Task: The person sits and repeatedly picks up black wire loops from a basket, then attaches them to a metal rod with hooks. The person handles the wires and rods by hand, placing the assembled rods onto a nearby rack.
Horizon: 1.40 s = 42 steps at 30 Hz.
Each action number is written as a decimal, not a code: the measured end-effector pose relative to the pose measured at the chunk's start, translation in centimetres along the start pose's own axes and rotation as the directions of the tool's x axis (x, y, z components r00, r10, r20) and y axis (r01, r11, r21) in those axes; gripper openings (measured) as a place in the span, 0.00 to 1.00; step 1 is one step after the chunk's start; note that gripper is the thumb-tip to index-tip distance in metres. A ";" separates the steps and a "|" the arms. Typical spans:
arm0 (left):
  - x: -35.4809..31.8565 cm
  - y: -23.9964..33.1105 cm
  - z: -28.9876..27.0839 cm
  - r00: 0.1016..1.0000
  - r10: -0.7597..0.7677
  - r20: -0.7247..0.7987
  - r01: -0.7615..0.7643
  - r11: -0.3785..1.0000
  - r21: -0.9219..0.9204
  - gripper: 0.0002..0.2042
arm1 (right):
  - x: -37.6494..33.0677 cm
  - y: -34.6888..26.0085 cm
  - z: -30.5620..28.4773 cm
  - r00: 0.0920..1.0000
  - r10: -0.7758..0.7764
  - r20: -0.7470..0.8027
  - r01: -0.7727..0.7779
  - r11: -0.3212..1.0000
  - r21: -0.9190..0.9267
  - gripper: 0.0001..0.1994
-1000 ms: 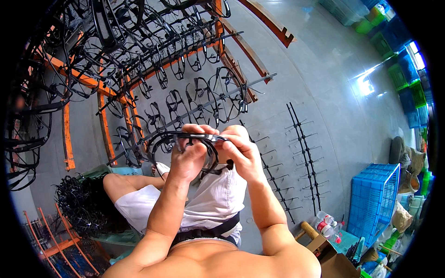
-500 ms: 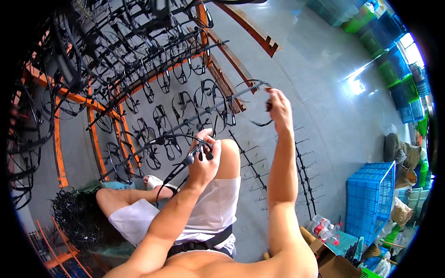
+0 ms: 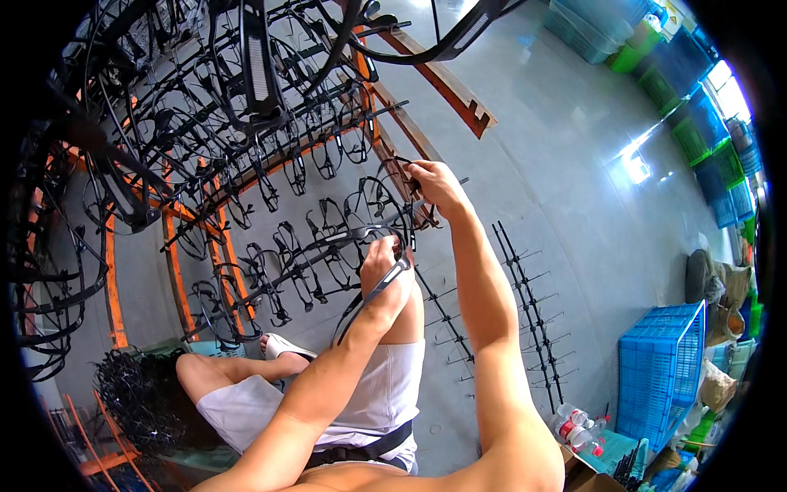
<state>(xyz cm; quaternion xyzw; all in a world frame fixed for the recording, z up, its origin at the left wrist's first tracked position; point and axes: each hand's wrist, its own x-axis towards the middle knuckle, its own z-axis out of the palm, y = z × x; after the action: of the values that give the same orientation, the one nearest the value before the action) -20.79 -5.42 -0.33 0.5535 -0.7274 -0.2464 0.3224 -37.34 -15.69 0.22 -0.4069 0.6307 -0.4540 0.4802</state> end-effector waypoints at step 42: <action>-1.2 0.9 -2.0 0.961 0.226 -0.158 -0.227 0.974 0.017 0.08 | -8.1 8.4 -0.5 0.909 -0.137 -0.393 0.361 0.729 0.581 0.14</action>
<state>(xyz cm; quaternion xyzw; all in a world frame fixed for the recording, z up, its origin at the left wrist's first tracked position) -19.64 -4.05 1.43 0.4844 -0.7577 -0.1632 0.4058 -36.76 -5.78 -5.94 -0.2196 0.4454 -0.7631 0.4135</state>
